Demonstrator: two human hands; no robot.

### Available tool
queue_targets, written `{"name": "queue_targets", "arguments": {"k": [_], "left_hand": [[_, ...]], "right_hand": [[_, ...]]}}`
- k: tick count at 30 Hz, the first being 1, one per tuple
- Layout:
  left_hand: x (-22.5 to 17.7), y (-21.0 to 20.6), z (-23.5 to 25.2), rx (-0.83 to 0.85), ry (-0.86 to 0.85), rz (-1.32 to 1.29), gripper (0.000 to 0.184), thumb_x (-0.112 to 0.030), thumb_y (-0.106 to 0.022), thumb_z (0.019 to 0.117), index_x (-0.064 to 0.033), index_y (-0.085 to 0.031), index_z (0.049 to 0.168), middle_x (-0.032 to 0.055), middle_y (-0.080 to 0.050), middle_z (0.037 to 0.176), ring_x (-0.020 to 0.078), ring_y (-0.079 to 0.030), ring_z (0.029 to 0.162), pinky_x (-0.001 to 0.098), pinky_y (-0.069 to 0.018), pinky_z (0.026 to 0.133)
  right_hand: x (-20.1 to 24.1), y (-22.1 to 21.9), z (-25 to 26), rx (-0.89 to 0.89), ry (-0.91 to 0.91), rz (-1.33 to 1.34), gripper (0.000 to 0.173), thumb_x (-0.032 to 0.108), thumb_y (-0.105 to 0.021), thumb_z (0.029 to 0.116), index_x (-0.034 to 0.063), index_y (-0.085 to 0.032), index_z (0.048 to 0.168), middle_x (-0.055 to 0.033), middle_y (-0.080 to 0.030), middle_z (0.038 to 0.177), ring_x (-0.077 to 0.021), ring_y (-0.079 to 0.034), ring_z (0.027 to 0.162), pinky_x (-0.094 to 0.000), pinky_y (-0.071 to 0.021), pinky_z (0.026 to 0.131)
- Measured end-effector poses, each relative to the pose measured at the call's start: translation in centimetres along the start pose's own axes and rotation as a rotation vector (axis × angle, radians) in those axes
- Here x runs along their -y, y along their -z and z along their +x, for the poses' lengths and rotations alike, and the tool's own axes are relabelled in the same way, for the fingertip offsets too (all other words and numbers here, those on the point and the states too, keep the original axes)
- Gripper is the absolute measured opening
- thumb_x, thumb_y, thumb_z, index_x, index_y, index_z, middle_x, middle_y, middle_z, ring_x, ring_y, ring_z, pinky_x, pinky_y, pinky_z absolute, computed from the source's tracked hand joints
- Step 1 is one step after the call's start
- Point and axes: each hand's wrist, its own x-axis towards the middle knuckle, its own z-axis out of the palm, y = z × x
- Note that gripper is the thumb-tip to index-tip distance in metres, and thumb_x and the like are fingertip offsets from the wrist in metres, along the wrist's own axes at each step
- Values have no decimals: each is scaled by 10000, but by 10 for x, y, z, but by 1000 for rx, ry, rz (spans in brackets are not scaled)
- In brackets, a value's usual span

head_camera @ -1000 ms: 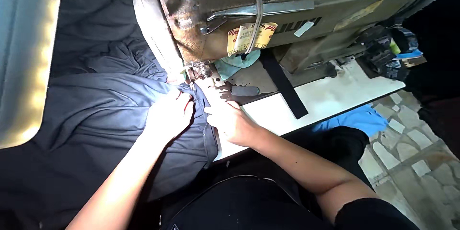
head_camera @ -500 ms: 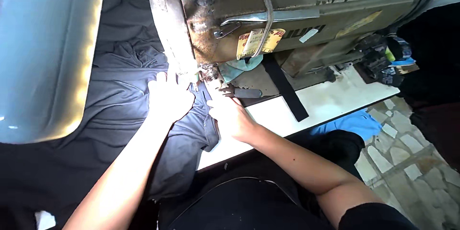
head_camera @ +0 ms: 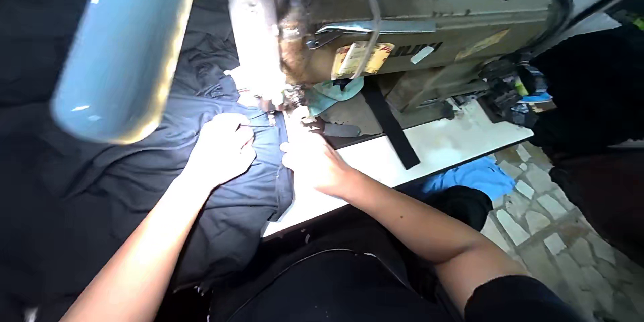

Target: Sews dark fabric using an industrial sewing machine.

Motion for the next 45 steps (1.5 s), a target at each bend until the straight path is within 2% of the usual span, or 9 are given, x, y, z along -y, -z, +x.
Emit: {"name": "queue_targets", "arguments": {"k": [3,6,11,20,23,32,36,39,45], "left_hand": [[-11,0,5,-3,37,-19,372,-277,-457,905,25,-660,829,264,-640,1171,471,-584,1191,635,-441,999],[-54,7,2,-7,56,-203,477,-300,-387,947,28,-713,1067,208,-660,1290,382,-580,1283,551,-423,1089],[-63,-19,-27,144,47,-184,694,-437,-276,974,21,-555,1416,237,-558,1462,435,-491,1390,606,-362,1122],[-84,-5,-15,146,136,-76,605,-370,-363,910,51,-656,1232,267,-619,1343,448,-560,1313,619,-437,1055],[-79,-1,-7,103,93,-64,531,-342,-406,894,19,-670,1180,214,-681,1182,409,-664,1114,597,-524,881],[-51,-1,7,1,69,-177,416,-177,-415,912,6,-757,1064,183,-739,1090,370,-691,1051,563,-508,922],[-54,-11,3,-3,54,-105,369,-182,-476,876,-6,-758,1037,178,-716,1181,381,-669,1097,583,-493,906],[-57,-15,2,3,93,-87,418,-197,-469,880,-14,-761,1116,168,-696,1274,379,-664,1136,589,-489,924],[-62,-17,8,-6,187,-46,434,-198,-484,864,-41,-758,1162,164,-703,1264,395,-647,1140,601,-469,912]], "right_hand": [[-3,-4,3,-28,52,14,69,54,-701,896,87,-761,888,-112,-719,929,-297,-672,1022,-462,-524,956],[-2,-3,-1,-86,63,105,116,1,-659,921,27,-764,962,-144,-721,889,-321,-695,981,-463,-532,936],[0,-4,-6,-46,-2,182,253,25,-588,973,17,-746,1170,-171,-735,1166,-324,-653,1193,-458,-474,1054],[-3,-9,-7,-144,20,235,188,-22,-637,908,28,-778,1022,-183,-735,1095,-337,-663,1141,-487,-497,1006],[-3,-9,-7,-124,30,168,156,-13,-673,883,42,-763,997,-186,-717,1101,-337,-652,1152,-504,-496,1010],[-7,-7,-3,-79,62,115,76,40,-651,884,40,-726,891,-170,-716,1020,-340,-673,1097,-527,-524,937],[-9,17,19,58,-109,171,113,50,-650,908,-3,-736,958,-164,-705,950,-331,-683,978,-507,-532,903],[-18,5,38,37,-270,47,227,118,-588,975,17,-746,1104,-173,-722,1170,-360,-637,1183,-514,-490,981],[-29,-4,46,22,-336,-51,304,206,-603,977,106,-722,1238,-136,-695,1270,-312,-610,1246,-464,-466,1054]]}}
